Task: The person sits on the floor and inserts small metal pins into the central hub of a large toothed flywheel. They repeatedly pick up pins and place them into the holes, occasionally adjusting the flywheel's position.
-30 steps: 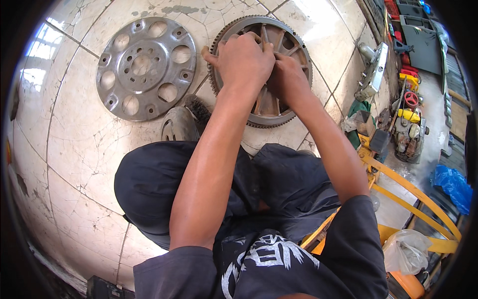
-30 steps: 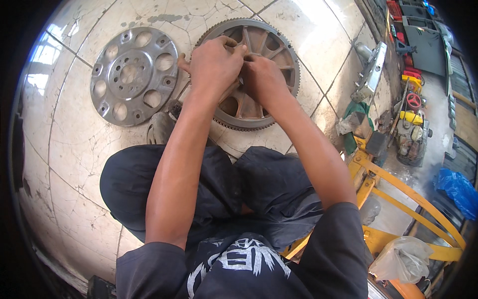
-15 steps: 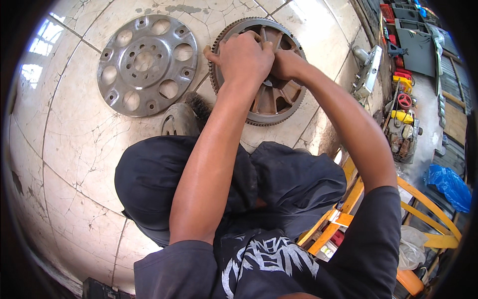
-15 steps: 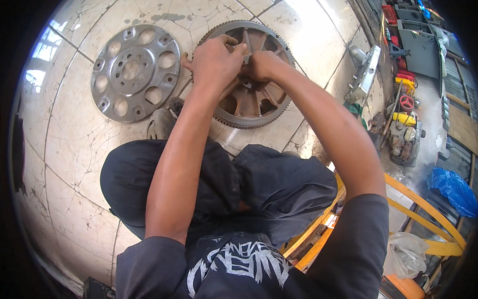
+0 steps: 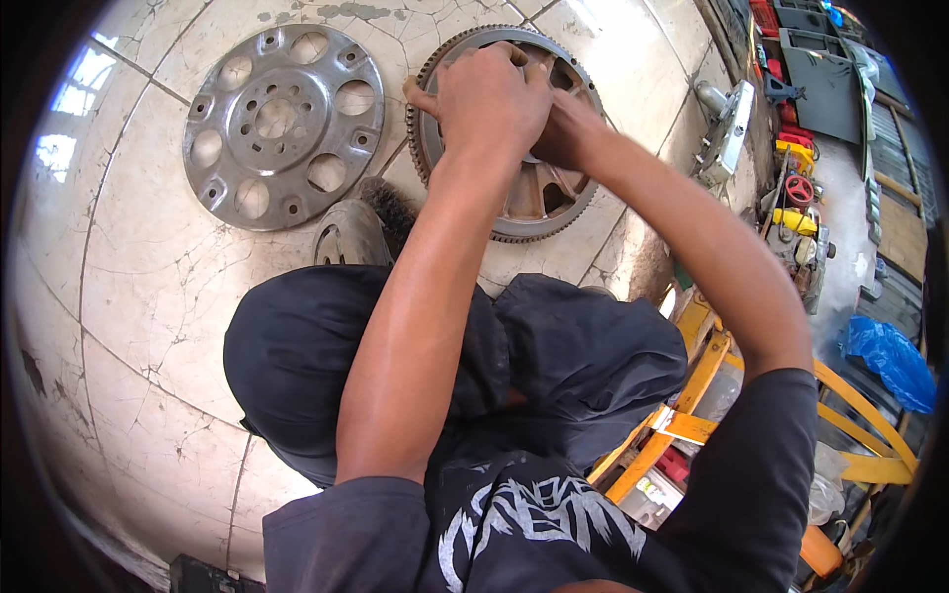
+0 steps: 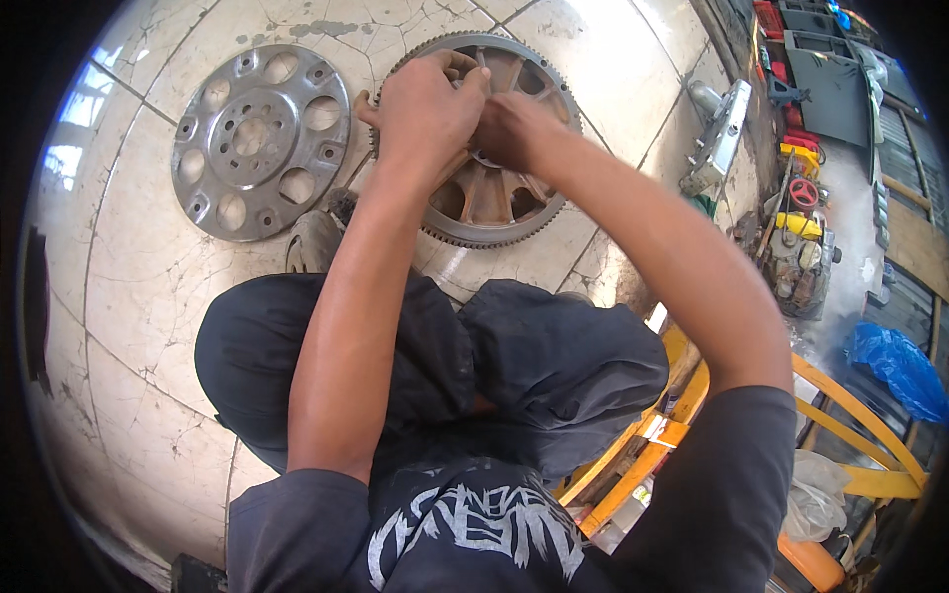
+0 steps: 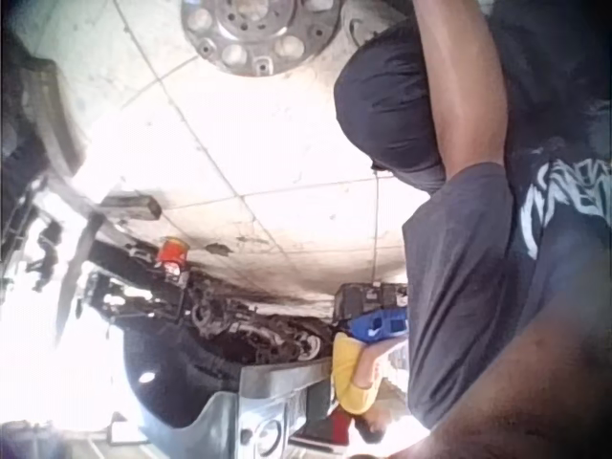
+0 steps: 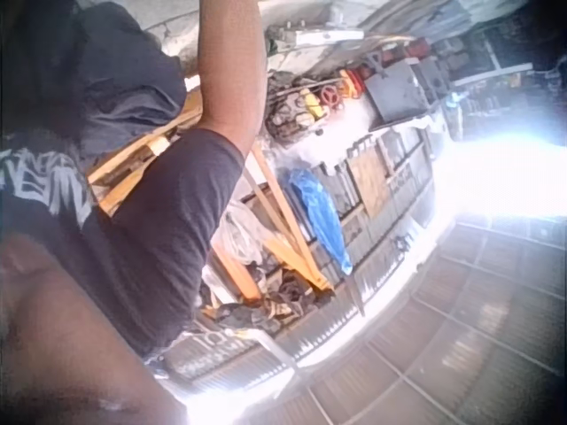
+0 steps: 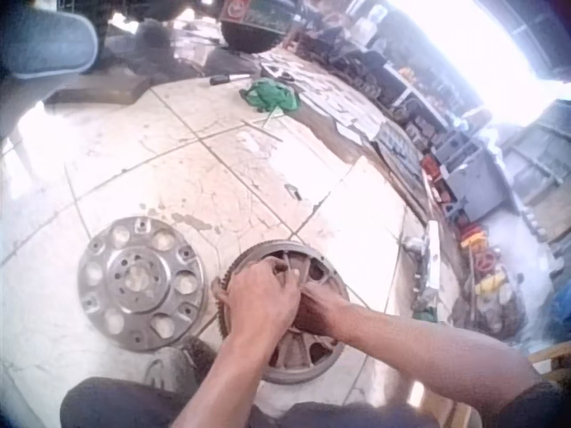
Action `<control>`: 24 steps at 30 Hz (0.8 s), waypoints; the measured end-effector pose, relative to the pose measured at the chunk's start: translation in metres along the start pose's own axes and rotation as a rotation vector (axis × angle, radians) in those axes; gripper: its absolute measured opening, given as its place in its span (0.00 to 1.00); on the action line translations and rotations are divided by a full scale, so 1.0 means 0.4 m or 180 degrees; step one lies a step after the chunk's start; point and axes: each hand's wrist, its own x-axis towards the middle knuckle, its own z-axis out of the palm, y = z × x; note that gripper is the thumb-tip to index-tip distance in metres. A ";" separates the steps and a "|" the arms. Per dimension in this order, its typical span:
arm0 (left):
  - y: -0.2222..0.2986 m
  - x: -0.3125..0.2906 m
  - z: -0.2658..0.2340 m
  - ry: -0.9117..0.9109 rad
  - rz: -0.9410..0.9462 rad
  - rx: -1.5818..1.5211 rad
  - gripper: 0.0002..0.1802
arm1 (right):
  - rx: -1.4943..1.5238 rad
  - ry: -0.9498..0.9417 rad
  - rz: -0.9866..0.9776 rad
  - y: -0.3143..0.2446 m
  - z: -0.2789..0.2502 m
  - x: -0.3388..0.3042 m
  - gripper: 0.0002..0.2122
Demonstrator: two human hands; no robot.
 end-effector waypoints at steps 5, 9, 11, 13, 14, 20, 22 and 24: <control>0.002 0.011 -0.022 -0.0057 -0.0140 -0.0319 0.22 | -0.0323 -0.0186 -0.0603 0.013 -0.069 0.046 0.10; -0.007 0.001 -0.041 0.0089 -0.0193 -0.0151 0.20 | 0.2226 -0.0514 0.2971 -0.165 -0.056 0.026 0.14; 0.007 -0.002 -0.023 0.0175 -0.0119 -0.0107 0.20 | 0.2747 -0.0272 0.3340 -0.153 0.023 0.012 0.17; 0.011 0.002 -0.013 0.0192 -0.0041 -0.0001 0.20 | 0.2065 -0.0189 0.2368 -0.093 0.058 -0.028 0.17; 0.012 -0.004 -0.010 0.0130 -0.0014 0.0045 0.19 | 0.1522 -0.0057 0.1806 -0.072 0.063 -0.044 0.15; 0.008 0.011 -0.020 0.0061 0.0068 0.0235 0.18 | -0.0576 0.0237 0.0181 -0.034 -0.058 0.002 0.08; 0.012 0.013 -0.038 0.0099 0.0019 0.0225 0.18 | -0.0150 0.0359 0.0554 -0.068 -0.063 -0.011 0.09; 0.024 0.008 -0.063 0.0139 -0.0041 0.0163 0.18 | 0.0387 0.0604 0.1136 -0.122 -0.070 -0.045 0.09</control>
